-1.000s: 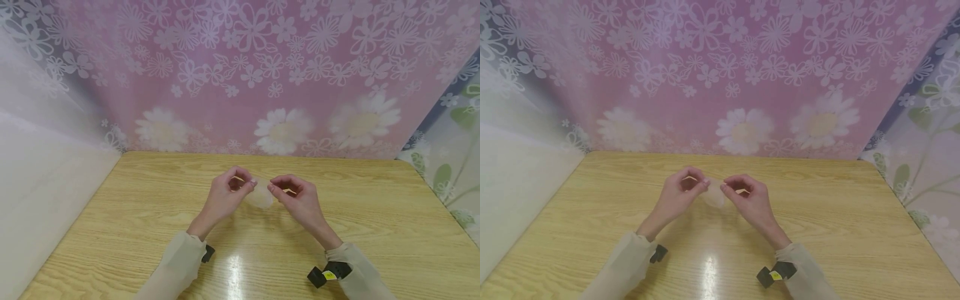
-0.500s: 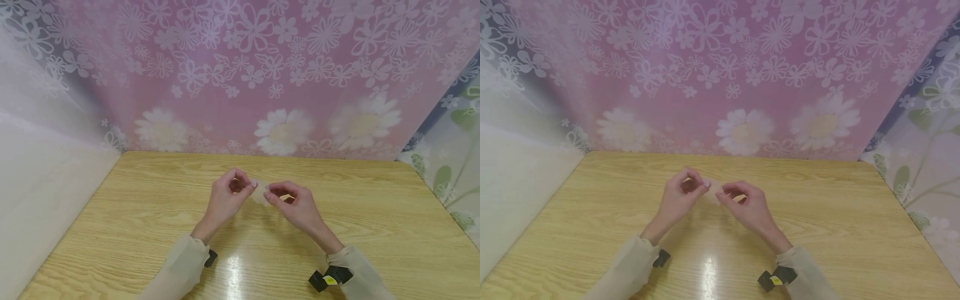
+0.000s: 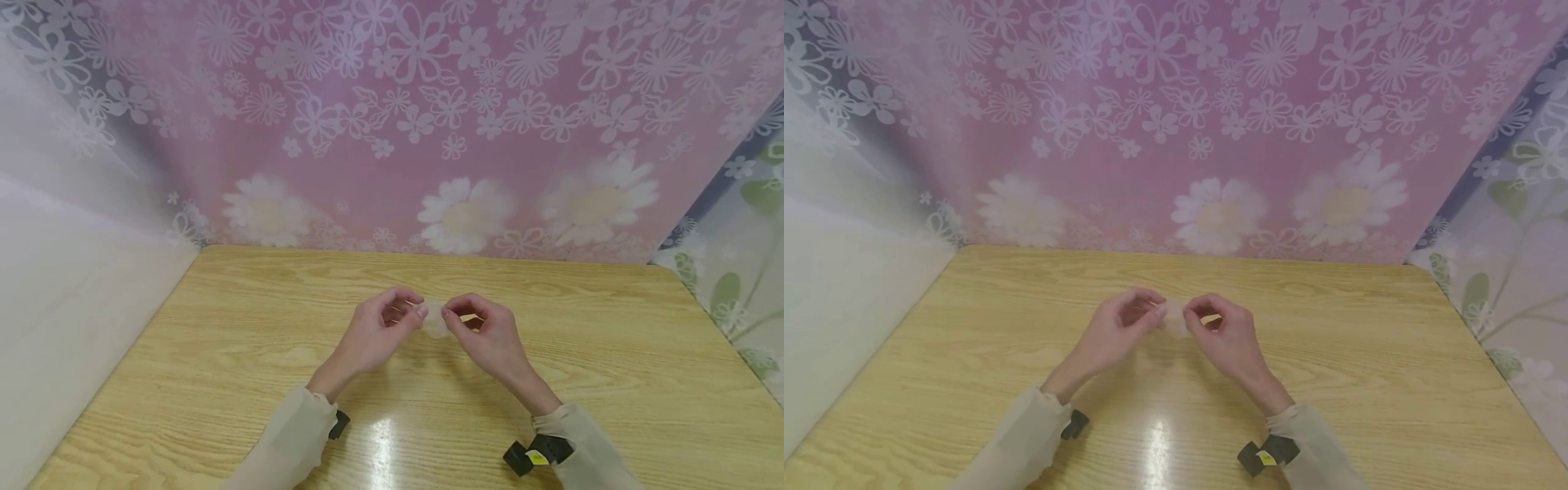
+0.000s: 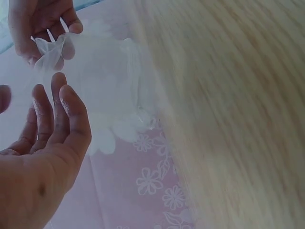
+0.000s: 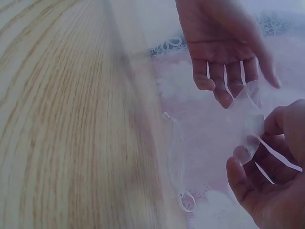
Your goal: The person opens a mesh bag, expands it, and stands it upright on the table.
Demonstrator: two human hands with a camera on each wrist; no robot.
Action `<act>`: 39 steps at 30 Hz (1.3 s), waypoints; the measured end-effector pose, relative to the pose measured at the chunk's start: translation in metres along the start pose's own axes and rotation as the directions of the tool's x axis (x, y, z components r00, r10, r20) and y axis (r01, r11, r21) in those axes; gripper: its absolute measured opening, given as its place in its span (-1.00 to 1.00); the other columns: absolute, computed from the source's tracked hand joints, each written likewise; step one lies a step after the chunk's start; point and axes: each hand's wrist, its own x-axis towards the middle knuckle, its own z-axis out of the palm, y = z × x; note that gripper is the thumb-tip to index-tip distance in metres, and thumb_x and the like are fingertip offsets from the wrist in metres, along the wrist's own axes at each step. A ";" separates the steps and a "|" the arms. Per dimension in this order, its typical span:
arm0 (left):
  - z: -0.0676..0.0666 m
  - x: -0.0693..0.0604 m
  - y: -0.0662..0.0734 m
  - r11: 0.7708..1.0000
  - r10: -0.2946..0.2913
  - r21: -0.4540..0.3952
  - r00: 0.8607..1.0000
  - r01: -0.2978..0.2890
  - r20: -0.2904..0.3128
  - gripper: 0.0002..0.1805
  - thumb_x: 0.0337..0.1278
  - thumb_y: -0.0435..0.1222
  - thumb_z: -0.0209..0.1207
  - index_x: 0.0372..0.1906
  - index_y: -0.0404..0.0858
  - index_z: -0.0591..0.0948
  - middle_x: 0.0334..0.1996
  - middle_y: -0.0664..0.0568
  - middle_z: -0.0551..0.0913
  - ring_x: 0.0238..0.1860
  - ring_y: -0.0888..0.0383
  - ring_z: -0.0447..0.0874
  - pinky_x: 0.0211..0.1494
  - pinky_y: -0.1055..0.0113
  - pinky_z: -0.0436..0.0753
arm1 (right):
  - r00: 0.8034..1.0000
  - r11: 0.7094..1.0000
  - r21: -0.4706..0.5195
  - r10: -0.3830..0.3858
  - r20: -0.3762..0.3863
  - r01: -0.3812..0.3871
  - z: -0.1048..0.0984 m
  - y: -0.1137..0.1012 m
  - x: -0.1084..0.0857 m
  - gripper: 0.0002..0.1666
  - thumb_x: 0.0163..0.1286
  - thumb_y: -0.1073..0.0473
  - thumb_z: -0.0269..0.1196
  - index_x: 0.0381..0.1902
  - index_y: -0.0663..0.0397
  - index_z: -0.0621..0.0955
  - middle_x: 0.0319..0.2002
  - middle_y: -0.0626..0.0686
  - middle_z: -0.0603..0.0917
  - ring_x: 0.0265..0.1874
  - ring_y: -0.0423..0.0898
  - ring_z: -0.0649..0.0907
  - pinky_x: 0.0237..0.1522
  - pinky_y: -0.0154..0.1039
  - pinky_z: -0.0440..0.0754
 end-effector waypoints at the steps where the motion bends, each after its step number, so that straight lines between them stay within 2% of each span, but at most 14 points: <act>1: 0.000 0.000 0.000 1.000 -0.002 0.009 1.000 0.002 -0.005 -0.69 0.39 0.04 0.23 0.07 0.00 0.65 -0.19 0.14 0.76 -0.09 -0.02 0.79 0.01 0.17 0.71 | 1.000 1.000 0.008 0.002 0.002 -0.002 0.000 0.000 0.000 -0.93 0.43 0.24 0.34 -0.18 0.08 0.73 -0.26 0.04 0.76 -0.27 -0.24 0.70 -0.28 -0.34 0.70; 4: 0.000 0.001 -0.002 1.000 0.002 0.017 1.000 -0.001 -0.018 -0.76 0.42 -0.02 0.23 0.01 -0.02 0.67 -0.19 0.11 0.78 -0.10 -0.06 0.79 -0.04 0.19 0.72 | 1.000 0.999 0.034 0.015 0.014 -0.015 0.001 0.001 0.001 -0.91 0.41 0.25 0.36 -0.15 0.10 0.73 -0.23 0.06 0.77 -0.24 -0.25 0.71 -0.24 -0.33 0.73; 8: 0.000 0.002 -0.004 1.000 0.013 -0.026 0.998 -0.015 -0.058 -0.87 0.43 -0.15 0.23 -0.05 -0.04 0.68 -0.22 0.07 0.78 -0.11 -0.10 0.78 -0.06 0.23 0.73 | 0.999 0.997 0.069 0.032 0.034 -0.034 0.001 0.003 0.001 -0.81 0.39 0.22 0.39 -0.06 0.11 0.73 -0.14 0.08 0.78 -0.16 -0.24 0.73 -0.13 -0.36 0.75; 13: 0.000 0.003 -0.005 0.995 0.047 -0.087 0.994 -0.057 -0.103 -0.93 0.41 -0.25 0.24 -0.10 -0.06 0.67 -0.27 0.04 0.78 -0.15 -0.18 0.78 -0.09 0.32 0.72 | 0.999 0.996 0.090 -0.001 0.047 -0.003 0.001 0.006 0.001 -0.69 0.35 0.26 0.41 0.04 0.14 0.73 -0.05 0.13 0.76 -0.06 -0.11 0.74 -0.03 -0.45 0.71; 18: 0.002 0.003 -0.007 0.990 0.072 -0.115 0.994 -0.082 -0.088 -0.94 0.39 -0.28 0.27 -0.12 -0.11 0.66 -0.27 -0.01 0.79 -0.15 -0.21 0.78 -0.11 0.34 0.72 | 0.999 0.999 0.042 -0.027 0.034 0.025 0.002 0.008 0.000 -0.77 0.38 0.29 0.38 -0.01 0.12 0.75 -0.08 0.09 0.77 -0.09 -0.12 0.74 -0.07 -0.39 0.74; 23: 0.002 0.002 -0.008 0.992 0.071 -0.098 0.995 -0.078 -0.069 -0.93 0.40 -0.23 0.26 -0.11 -0.07 0.65 -0.24 0.02 0.78 -0.11 -0.13 0.77 -0.02 0.26 0.73 | 0.998 0.998 -0.003 -0.056 -0.015 0.056 0.002 0.007 -0.002 -0.82 0.37 0.28 0.38 -0.08 0.11 0.75 -0.11 0.06 0.77 -0.12 -0.15 0.74 -0.14 -0.31 0.77; 29: 0.000 0.001 -0.011 0.988 0.067 -0.136 0.995 -0.076 -0.069 -0.89 0.42 -0.20 0.25 -0.07 -0.10 0.63 -0.18 0.00 0.77 -0.04 -0.19 0.74 0.05 0.28 0.71 | 0.994 0.995 0.055 -0.082 -0.068 0.086 0.002 0.008 -0.002 -0.77 0.28 0.29 0.46 -0.11 0.11 0.71 -0.14 0.05 0.75 -0.13 -0.22 0.72 -0.16 -0.39 0.76; 33: -0.001 0.001 -0.011 0.984 0.069 -0.162 0.995 -0.079 -0.065 -0.89 0.43 -0.21 0.23 -0.06 -0.11 0.63 -0.17 -0.04 0.77 -0.03 -0.23 0.74 0.05 0.26 0.73 | 0.988 0.988 0.064 -0.139 -0.061 0.142 0.001 0.011 -0.002 -0.77 0.25 0.37 0.46 -0.14 0.10 0.74 -0.15 0.05 0.73 -0.15 -0.27 0.70 -0.16 -0.39 0.76; 39: -0.002 0.003 -0.011 0.980 0.062 -0.183 0.996 -0.074 -0.071 -0.89 0.43 -0.20 0.24 -0.07 -0.12 0.62 -0.18 -0.06 0.77 -0.04 -0.27 0.74 0.01 0.22 0.74 | 0.964 0.964 0.047 -0.259 -0.052 0.261 0.002 0.016 -0.002 -0.71 0.20 0.49 0.44 -0.11 0.22 0.78 -0.11 0.12 0.71 -0.17 -0.02 0.74 -0.16 -0.40 0.76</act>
